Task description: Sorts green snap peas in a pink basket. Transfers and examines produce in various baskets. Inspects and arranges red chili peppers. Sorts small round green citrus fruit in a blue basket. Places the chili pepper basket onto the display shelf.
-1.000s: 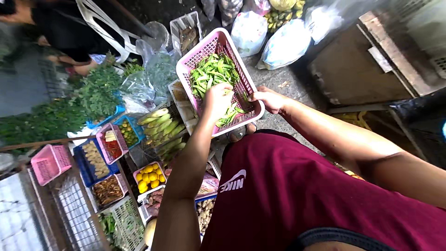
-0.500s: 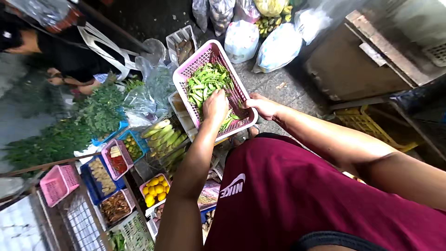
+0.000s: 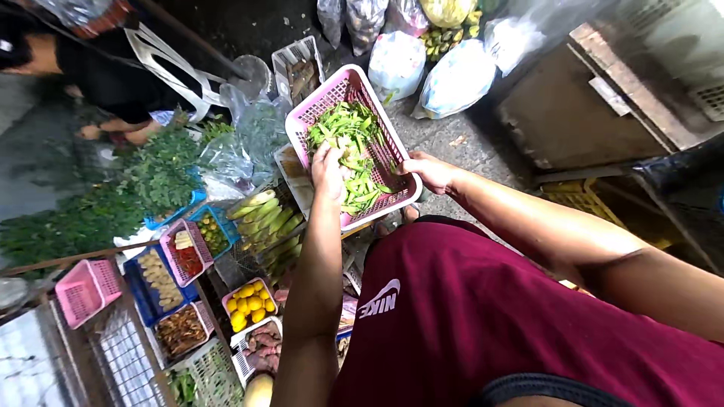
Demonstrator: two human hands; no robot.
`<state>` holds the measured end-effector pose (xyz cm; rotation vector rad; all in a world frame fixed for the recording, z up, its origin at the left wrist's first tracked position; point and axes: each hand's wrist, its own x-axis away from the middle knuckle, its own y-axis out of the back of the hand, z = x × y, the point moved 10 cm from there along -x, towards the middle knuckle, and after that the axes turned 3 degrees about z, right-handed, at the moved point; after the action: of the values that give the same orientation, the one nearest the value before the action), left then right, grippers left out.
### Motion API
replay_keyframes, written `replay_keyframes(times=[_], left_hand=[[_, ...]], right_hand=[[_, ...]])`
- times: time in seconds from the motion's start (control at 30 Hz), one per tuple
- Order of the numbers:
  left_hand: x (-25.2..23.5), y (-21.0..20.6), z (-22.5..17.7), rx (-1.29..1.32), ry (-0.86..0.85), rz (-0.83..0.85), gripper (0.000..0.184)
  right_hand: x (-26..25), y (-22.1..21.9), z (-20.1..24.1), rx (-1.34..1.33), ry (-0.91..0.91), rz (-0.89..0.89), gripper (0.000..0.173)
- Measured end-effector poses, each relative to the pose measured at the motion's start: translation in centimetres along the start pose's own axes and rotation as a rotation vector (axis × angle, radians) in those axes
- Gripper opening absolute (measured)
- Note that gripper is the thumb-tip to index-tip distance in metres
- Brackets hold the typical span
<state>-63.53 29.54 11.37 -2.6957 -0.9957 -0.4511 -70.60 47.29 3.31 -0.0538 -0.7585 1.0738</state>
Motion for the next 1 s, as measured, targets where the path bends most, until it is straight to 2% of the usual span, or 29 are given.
replay_keyframes(times=[0.17, 0.3, 0.43, 0.53, 0.6, 0.67, 0.73, 0.83, 0.87, 0.93, 0.97, 1.0], left_hand=[[-1.9, -3.2, 1.6, -0.856, -0.007, 0.04, 0.021], [-3.2, -4.7, 2.7, -1.155, 0.106, -0.055, 0.024], [-4.5, -5.9, 2.9, -1.202, 0.104, -0.059, 0.02], [-4.1, -6.0, 2.5, -1.151, 0.158, 0.102, 0.018], [-1.5, -4.8, 0.0, -1.112, 0.094, 0.172, 0.023], [1.8, -1.2, -3.6, -1.007, -0.034, 0.124, 0.019], [4.4, 4.5, -5.4, -0.932, -0.077, -0.004, 0.016], [5.0, 11.5, -4.1, -0.9, -0.03, -0.237, 0.012], [4.7, 12.4, -2.9, -0.931, -0.003, -0.236, 0.019], [4.0, 12.3, -0.5, -1.112, 0.057, -0.101, 0.054], [3.6, 11.6, -0.3, -1.219, 0.043, -0.043, 0.065], [3.4, 10.8, -0.8, -1.288, -0.005, -0.026, 0.062]], right_hand=[[-0.2, -0.5, 0.3, 0.005, 0.003, 0.015, 0.04], [-0.7, -0.9, 0.1, 0.037, 0.024, -0.004, 0.042], [-1.0, -0.8, -0.4, 0.063, 0.003, -0.054, 0.045], [-1.0, -0.4, -0.3, -0.007, 0.029, -0.06, 0.044], [-0.7, 0.2, -0.4, -0.051, 0.045, -0.084, 0.041], [-0.4, 1.1, -0.2, -0.071, 0.067, -0.099, 0.039], [-0.1, 2.1, -0.3, -0.092, 0.086, -0.11, 0.037], [0.6, 3.0, -0.1, -0.112, 0.107, -0.105, 0.035], [0.7, 3.3, 0.1, -0.117, 0.117, -0.106, 0.035], [1.0, 3.8, 0.2, -0.127, 0.132, -0.098, 0.035], [1.1, 4.1, 0.4, -0.132, 0.146, -0.088, 0.035], [1.1, 4.3, 0.7, -0.126, 0.16, -0.076, 0.035]])
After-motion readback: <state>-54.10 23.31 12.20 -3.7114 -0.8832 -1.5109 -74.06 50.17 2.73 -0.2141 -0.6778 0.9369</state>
